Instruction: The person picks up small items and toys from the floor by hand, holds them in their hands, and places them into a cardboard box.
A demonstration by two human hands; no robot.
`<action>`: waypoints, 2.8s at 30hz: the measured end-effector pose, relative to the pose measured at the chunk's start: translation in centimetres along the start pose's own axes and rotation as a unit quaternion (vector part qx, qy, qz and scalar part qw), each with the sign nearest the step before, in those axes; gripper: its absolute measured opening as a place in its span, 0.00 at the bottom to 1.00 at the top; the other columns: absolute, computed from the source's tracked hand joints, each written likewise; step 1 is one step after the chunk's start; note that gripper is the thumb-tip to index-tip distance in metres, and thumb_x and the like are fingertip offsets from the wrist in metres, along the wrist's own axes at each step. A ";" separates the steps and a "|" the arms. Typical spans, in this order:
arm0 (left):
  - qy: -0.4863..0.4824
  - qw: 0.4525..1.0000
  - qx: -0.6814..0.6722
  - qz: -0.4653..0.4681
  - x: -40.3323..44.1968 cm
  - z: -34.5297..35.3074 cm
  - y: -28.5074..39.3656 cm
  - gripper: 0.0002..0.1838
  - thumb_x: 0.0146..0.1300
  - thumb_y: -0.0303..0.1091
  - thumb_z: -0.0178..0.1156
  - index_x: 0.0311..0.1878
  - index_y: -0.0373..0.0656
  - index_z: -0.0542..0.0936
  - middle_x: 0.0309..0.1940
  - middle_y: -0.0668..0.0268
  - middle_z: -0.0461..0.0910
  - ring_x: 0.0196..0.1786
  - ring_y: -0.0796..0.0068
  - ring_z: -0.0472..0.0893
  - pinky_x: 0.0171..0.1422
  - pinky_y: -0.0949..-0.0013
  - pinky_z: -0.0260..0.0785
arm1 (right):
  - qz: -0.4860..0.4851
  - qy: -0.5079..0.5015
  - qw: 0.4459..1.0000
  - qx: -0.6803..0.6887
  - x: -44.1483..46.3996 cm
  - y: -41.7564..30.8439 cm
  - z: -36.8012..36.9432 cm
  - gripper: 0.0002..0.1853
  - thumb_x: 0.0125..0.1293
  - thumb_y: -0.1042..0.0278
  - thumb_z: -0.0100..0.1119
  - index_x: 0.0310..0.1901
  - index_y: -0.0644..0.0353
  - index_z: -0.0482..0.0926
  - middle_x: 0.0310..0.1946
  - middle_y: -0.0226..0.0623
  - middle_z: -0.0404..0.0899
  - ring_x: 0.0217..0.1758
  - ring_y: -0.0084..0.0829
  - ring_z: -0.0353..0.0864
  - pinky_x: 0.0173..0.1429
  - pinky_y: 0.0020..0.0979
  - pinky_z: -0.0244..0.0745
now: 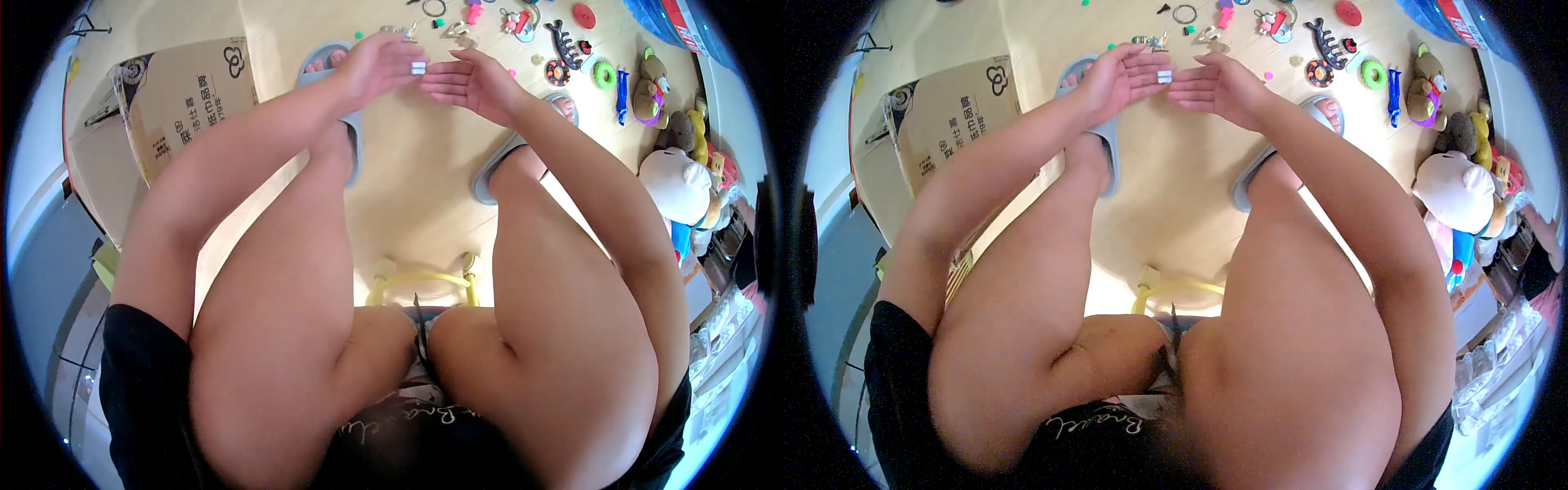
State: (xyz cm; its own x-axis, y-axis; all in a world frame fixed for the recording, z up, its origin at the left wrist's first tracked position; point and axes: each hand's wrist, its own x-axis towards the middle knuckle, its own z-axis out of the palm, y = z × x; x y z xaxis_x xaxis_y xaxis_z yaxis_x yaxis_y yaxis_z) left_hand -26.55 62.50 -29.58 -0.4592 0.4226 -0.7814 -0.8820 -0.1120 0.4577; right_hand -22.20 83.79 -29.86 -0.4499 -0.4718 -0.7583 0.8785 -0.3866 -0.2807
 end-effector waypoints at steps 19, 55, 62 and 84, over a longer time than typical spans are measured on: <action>-0.055 0.995 -0.030 -0.078 -6.2 -1.2 -3.8 0.31 0.73 0.48 0.47 0.63 0.25 0.69 0.62 0.46 0.73 0.64 0.58 0.75 0.72 0.58 0.66 | -0.035 -0.012 0.999 0.001 -4.6 5.7 0.3 0.29 0.74 0.51 0.43 0.58 0.76 0.72 0.57 0.53 0.77 0.61 0.41 0.79 0.69 0.36 0.71; 0.001 0.960 -0.205 0.191 -27.9 -4.4 -2.9 0.28 0.76 0.43 0.39 0.65 0.25 0.67 0.63 0.46 0.72 0.65 0.59 0.74 0.76 0.55 0.62 | -0.145 -0.187 0.972 0.003 -10.5 8.3 19.7 0.35 0.75 0.48 0.35 0.61 0.82 0.67 0.62 0.63 0.71 0.67 0.48 0.73 0.74 0.41 0.64; -0.063 0.888 -0.338 0.307 -33.2 -5.6 -5.7 0.31 0.77 0.43 0.36 0.71 0.26 0.56 0.73 0.45 0.56 0.76 0.59 0.58 0.83 0.55 0.46 | -0.124 -0.215 0.964 0.091 -11.2 11.1 25.4 0.36 0.75 0.48 0.37 0.65 0.81 0.62 0.67 0.65 0.63 0.73 0.51 0.64 0.77 0.44 0.58; 0.034 0.731 -0.481 0.483 -37.4 -7.2 -4.6 0.53 0.68 0.67 0.43 0.73 0.22 0.46 0.77 0.41 0.42 0.81 0.54 0.41 0.84 0.59 0.30 | 0.007 -0.228 0.969 0.093 -8.3 11.8 35.5 0.31 0.72 0.51 0.46 0.62 0.76 0.69 0.67 0.51 0.69 0.72 0.40 0.66 0.77 0.35 0.58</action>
State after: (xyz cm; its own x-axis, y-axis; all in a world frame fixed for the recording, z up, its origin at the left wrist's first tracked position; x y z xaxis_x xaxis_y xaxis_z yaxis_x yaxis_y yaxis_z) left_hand -6.08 40.74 -5.45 -0.8924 -0.3138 -0.3244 0.2065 -0.9230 0.3247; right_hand -13.85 55.03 -6.00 -0.4992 -0.7626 -0.4113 0.8602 -0.4931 -0.1298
